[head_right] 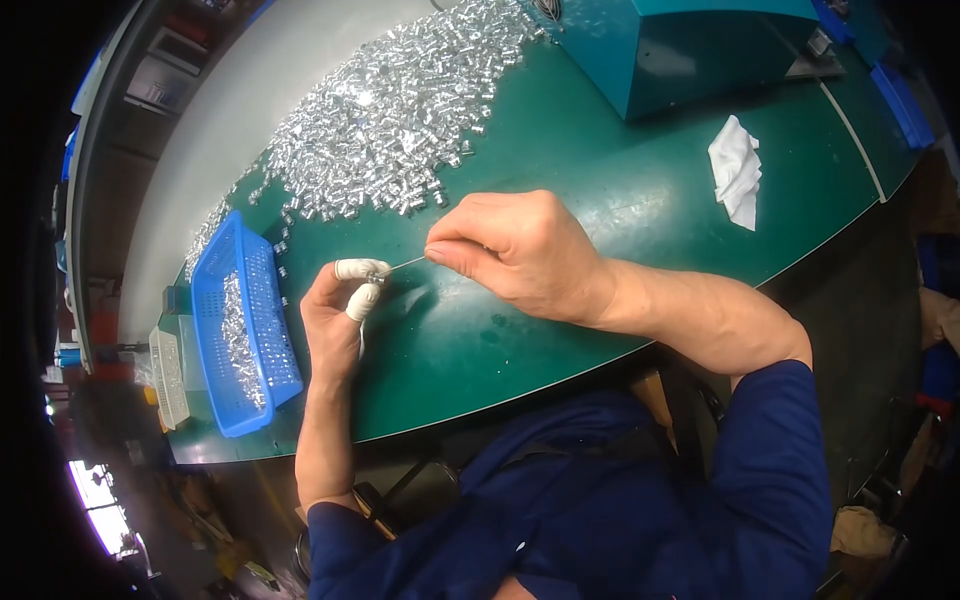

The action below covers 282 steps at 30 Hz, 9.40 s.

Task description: Threading small white plastic parts onto a thin wire at a production workstation.

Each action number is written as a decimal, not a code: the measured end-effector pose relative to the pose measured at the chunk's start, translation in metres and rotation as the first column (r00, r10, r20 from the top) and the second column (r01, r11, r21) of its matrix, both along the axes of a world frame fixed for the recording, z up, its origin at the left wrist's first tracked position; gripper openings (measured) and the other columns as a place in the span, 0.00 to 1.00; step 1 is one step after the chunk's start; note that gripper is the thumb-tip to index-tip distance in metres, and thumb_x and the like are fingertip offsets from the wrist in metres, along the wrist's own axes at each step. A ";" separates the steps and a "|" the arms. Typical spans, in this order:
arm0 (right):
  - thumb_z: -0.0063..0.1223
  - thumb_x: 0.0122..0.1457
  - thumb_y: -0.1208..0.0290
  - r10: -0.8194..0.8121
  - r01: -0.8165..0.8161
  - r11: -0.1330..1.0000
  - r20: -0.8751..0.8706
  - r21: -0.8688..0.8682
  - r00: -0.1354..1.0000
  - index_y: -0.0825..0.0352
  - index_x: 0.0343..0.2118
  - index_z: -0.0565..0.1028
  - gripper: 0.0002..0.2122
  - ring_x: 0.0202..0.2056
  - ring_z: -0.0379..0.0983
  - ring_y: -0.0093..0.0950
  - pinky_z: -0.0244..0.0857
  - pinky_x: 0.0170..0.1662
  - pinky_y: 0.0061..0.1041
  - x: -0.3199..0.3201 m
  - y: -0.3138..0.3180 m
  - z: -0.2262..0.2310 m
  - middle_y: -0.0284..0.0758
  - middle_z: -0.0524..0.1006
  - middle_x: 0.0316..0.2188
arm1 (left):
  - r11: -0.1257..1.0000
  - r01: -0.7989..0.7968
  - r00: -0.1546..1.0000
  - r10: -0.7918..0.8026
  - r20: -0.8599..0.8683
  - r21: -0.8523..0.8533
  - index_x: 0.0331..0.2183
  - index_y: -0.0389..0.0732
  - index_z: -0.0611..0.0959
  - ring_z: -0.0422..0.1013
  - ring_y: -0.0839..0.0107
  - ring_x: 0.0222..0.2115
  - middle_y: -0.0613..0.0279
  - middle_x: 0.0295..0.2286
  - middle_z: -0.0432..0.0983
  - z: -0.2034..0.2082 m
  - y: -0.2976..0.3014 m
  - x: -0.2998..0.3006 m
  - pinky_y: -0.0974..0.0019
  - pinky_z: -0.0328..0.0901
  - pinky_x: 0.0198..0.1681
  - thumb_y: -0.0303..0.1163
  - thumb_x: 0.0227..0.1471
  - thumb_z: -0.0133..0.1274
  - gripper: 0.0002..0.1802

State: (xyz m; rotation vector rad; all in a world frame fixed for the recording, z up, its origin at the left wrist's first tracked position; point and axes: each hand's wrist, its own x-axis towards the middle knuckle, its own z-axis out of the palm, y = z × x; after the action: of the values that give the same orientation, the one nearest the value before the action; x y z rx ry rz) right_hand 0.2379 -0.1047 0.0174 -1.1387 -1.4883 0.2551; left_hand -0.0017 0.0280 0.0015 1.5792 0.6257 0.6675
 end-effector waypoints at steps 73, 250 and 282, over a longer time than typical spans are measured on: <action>0.66 0.54 0.75 -0.004 -0.027 0.997 0.397 0.071 0.918 0.68 0.37 0.79 0.09 0.24 0.75 0.35 0.69 0.25 0.30 0.004 0.009 -0.014 0.37 0.78 0.25 | 0.963 0.081 0.996 -0.088 -0.019 -0.256 0.38 0.37 0.80 0.78 0.72 0.31 0.55 0.32 0.83 -0.005 0.003 0.004 0.68 0.73 0.40 0.28 0.58 0.58 0.07; 0.59 0.61 0.70 0.044 -0.049 0.975 -0.027 -0.216 0.999 0.66 0.34 0.80 0.06 0.26 0.78 0.38 0.70 0.29 0.33 -0.001 0.005 -0.006 0.41 0.80 0.24 | 0.952 0.069 0.968 0.008 -0.251 0.299 0.32 0.35 0.82 0.74 0.77 0.31 0.65 0.30 0.79 0.006 -0.013 0.009 0.72 0.68 0.38 0.22 0.49 0.63 0.06; 0.58 0.62 0.68 0.075 -0.187 0.913 -0.302 -0.362 0.950 0.69 0.37 0.79 0.08 0.29 0.78 0.23 0.71 0.32 0.26 -0.006 0.004 -0.009 0.33 0.80 0.25 | 0.862 0.010 0.974 0.105 -0.199 0.507 0.32 0.36 0.83 0.74 0.73 0.27 0.61 0.27 0.79 0.011 -0.014 0.010 0.69 0.69 0.32 0.24 0.48 0.66 0.08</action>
State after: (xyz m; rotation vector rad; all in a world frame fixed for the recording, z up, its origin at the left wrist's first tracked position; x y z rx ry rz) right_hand 0.2315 -0.1010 0.0084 -1.2503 -1.2895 0.8050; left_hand 0.0087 0.0141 0.0124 2.1582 0.6899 0.7377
